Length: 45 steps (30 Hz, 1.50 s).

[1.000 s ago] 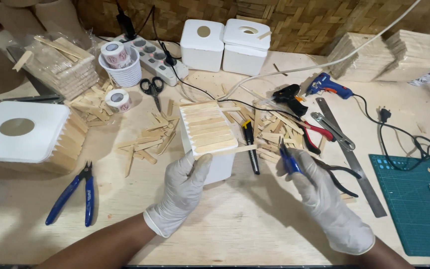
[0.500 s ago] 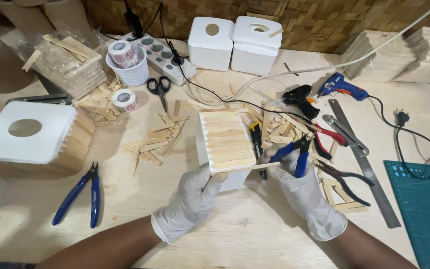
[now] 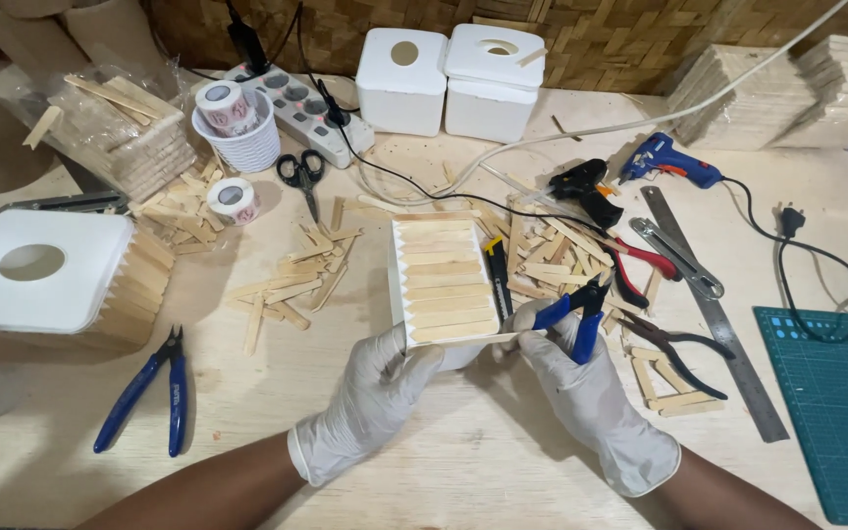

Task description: Assembling a decorative container by gluing popsicle sticks to a plastic base and trimming them to size.

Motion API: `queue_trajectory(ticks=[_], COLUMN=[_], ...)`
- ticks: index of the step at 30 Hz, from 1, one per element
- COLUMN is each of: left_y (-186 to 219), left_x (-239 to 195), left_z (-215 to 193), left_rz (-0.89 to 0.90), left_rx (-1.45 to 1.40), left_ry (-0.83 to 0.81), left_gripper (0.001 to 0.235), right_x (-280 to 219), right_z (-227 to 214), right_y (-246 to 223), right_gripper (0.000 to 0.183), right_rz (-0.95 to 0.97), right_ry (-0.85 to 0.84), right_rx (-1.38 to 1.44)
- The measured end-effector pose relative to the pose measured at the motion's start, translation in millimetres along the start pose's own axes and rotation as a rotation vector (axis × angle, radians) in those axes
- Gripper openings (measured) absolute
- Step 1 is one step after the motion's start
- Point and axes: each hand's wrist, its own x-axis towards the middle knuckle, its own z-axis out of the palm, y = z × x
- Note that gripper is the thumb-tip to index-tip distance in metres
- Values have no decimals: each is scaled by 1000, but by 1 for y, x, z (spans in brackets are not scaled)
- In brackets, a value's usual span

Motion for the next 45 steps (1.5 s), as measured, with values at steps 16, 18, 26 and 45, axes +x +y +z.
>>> queue_trajectory(ticks=[16,18,26,45], left_y=[-6,-10,-8,14], left_x=[7,6,4,9], left_z=[2,3,4,-8], left_rz=[-140,-140,-102,-80], left_rx=[-70,-60,-195,23], left_ry=[23,41,47,235], left_gripper=[38,36,35,37], right_x=[-3,-3,-3,-26], right_z=[2,2,-1,14], right_y=[0,0,3,7], right_gripper=[13,13,12,58], right_rz=[20,19,17,-257], right_ry=[56,56,74,-184], right_rx=[-44,-51,-91,-652])
